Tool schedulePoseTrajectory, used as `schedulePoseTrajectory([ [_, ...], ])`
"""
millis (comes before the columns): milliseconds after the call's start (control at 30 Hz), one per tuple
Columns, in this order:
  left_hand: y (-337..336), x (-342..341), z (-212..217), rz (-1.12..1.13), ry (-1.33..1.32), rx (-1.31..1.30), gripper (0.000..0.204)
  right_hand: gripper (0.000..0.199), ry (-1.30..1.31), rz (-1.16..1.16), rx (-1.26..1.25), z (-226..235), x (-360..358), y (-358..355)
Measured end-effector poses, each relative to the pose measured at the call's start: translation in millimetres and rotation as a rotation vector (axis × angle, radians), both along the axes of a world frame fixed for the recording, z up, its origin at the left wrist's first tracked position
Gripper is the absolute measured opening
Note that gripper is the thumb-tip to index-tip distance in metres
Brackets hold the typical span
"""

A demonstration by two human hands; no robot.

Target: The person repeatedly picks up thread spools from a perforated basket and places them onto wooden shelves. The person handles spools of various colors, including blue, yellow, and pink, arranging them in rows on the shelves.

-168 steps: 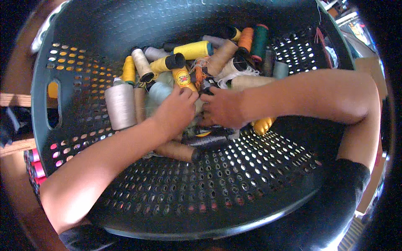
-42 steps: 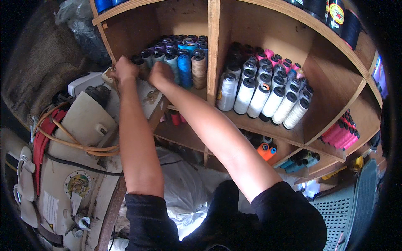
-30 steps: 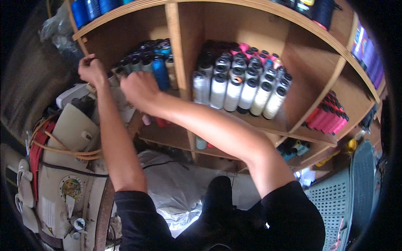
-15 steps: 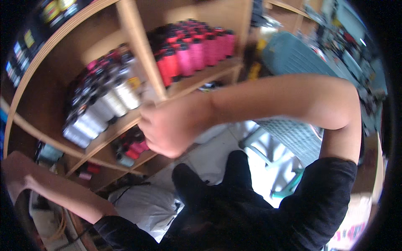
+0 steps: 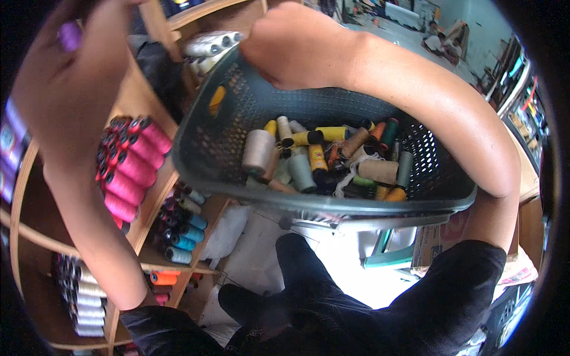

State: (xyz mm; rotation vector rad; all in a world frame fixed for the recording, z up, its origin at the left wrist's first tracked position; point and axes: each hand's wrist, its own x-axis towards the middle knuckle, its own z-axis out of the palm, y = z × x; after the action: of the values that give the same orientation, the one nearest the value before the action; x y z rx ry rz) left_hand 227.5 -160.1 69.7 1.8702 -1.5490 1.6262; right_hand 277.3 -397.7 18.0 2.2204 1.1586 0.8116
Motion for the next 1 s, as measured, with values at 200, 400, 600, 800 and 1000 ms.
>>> schedulePoseTrajectory([
  [200,-114,102,-53,0.310,0.137,0.395,0.021,0.020,0.238,-0.283,-0.125,-58,51,-73],
  [400,-181,162,-158,0.234,0.306,0.736,0.022,0.015,0.725,-0.334,-0.233,-156,60,-112],
  [600,-182,165,-268,0.311,0.584,1.150,0.020,0.020,0.978,-0.338,-0.300,-256,23,-129],
  [800,-156,153,-312,0.344,0.628,1.184,0.030,0.018,1.044,-0.370,-0.418,-269,41,-139],
  [1000,-156,140,-328,0.253,0.487,1.232,0.045,0.022,1.142,-0.410,-0.358,-245,62,-148],
])
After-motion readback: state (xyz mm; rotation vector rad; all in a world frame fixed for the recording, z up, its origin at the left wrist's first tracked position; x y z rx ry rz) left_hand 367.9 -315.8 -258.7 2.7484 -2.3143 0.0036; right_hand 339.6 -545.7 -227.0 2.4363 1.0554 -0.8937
